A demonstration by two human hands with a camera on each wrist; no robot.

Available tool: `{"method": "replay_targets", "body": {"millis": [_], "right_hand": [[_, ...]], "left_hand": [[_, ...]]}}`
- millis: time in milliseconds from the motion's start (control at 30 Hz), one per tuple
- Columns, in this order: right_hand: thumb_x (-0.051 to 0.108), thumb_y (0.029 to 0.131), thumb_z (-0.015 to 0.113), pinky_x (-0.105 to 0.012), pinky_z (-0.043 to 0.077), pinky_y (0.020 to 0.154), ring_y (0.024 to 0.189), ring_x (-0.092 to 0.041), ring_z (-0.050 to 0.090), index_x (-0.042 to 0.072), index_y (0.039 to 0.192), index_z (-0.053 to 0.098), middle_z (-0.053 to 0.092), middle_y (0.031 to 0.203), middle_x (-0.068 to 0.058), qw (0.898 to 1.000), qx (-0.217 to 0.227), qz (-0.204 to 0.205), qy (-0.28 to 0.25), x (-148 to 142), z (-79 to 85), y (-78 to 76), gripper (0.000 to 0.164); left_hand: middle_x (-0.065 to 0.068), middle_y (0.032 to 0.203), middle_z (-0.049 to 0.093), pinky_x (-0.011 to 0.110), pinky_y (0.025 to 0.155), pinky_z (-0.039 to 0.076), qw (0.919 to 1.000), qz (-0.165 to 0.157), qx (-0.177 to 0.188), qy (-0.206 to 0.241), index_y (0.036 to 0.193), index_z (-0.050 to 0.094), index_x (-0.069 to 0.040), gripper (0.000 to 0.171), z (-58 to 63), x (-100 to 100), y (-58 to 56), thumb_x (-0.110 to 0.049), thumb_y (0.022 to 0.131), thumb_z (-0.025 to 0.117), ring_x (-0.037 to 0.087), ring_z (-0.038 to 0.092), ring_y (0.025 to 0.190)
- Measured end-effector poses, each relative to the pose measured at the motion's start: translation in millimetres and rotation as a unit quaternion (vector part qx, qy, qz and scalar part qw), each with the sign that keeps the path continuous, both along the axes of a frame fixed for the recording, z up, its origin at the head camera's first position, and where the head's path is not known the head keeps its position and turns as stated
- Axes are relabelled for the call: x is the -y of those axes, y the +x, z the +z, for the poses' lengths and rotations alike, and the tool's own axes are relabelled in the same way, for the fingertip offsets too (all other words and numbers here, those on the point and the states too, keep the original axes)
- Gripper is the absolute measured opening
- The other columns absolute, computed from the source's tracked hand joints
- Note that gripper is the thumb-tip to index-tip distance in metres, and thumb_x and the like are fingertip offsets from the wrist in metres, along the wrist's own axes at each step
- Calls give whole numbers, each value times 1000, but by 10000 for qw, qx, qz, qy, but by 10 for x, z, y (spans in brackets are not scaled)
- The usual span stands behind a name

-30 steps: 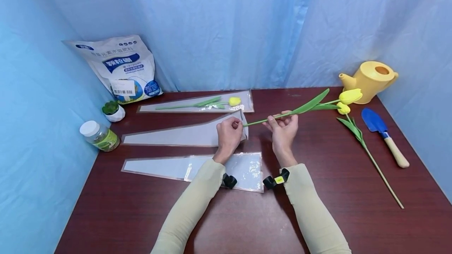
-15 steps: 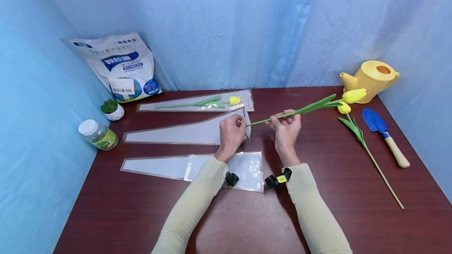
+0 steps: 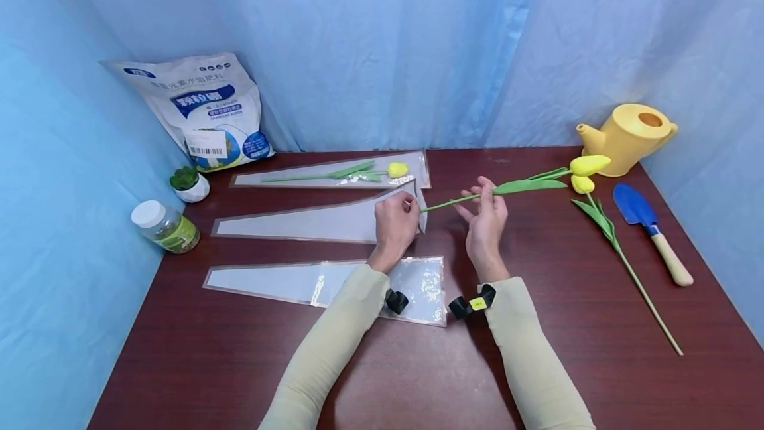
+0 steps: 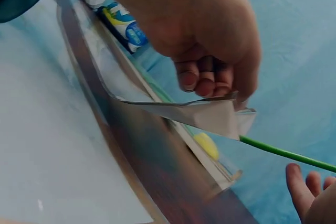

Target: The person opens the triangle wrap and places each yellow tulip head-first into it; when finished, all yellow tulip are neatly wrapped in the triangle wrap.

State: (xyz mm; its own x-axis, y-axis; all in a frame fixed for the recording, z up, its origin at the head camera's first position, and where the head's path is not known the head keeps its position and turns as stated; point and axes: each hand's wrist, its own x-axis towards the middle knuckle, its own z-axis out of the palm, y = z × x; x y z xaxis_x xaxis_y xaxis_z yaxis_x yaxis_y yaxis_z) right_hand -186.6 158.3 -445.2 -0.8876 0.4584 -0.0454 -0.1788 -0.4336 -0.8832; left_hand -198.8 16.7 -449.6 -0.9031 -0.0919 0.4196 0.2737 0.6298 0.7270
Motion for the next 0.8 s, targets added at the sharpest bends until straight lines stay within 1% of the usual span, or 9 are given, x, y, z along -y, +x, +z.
{"method": "replay_targets", "body": {"millis": [67, 167, 300, 433, 500, 633, 800], "right_hand": [[27, 107, 42, -26, 61, 69, 84, -11, 63, 13, 114, 59, 54, 96, 1, 9997, 39, -158, -157, -19, 21, -9, 23], [22, 107, 42, -25, 61, 67, 79, -12, 65, 10, 119, 58, 54, 92, -1, 9994, 127, -298, -150, -26, 9, -16, 23], [16, 105, 46, -25, 62, 66, 79, -12, 68, 8, 129, 51, 54, 90, -2, 9995, 107, -286, -2, -11, -40, -6, 26], [10, 103, 50, -28, 62, 63, 78, -12, 71, 4, 135, 40, 57, 90, -3, 9997, -54, -249, -47, 21, -60, 2, 34], [8, 102, 51, -29, 62, 62, 78, -15, 71, 3, 136, 37, 58, 89, -4, 9996, -118, -238, -116, 37, -64, 4, 37], [6, 101, 54, -31, 63, 64, 82, -17, 72, 4, 131, 42, 60, 90, -4, 9998, -47, -165, -102, 66, -70, 13, 33], [11, 100, 58, -33, 63, 70, 94, -24, 70, 11, 120, 54, 58, 94, -4, 9997, 194, 118, 87, 91, -66, 30, 20]], "left_hand": [[6, 54, 65, 32, 58, 54, 10000, -23, 1, 9, 75, 75, -4, 12, 0, 1, 0, -2, 83, 67, 18, 62, 53], [6, 54, 65, 32, 59, 55, 10000, -65, 29, 60, 76, 75, -4, 11, -3, -2, 0, -2, 84, 67, 18, 63, 53], [6, 54, 65, 32, 60, 56, 9999, -112, 35, 112, 76, 75, -4, 11, -8, -12, 3, -2, 84, 67, 18, 62, 53], [6, 52, 63, 31, 58, 55, 9998, -160, 10, 145, 76, 75, -3, 12, -4, -15, 7, -2, 84, 66, 17, 60, 52], [6, 52, 63, 31, 58, 54, 9997, -172, 8, 169, 76, 75, -4, 12, -3, -18, 10, -2, 84, 66, 17, 60, 51], [6, 53, 64, 30, 58, 54, 9997, -158, 39, 184, 76, 75, -4, 11, 1, -23, 21, -2, 84, 67, 17, 61, 52], [6, 55, 65, 30, 58, 54, 9997, -156, 101, 173, 77, 75, -5, 11, 11, -23, 32, -3, 85, 68, 17, 61, 53]]}}
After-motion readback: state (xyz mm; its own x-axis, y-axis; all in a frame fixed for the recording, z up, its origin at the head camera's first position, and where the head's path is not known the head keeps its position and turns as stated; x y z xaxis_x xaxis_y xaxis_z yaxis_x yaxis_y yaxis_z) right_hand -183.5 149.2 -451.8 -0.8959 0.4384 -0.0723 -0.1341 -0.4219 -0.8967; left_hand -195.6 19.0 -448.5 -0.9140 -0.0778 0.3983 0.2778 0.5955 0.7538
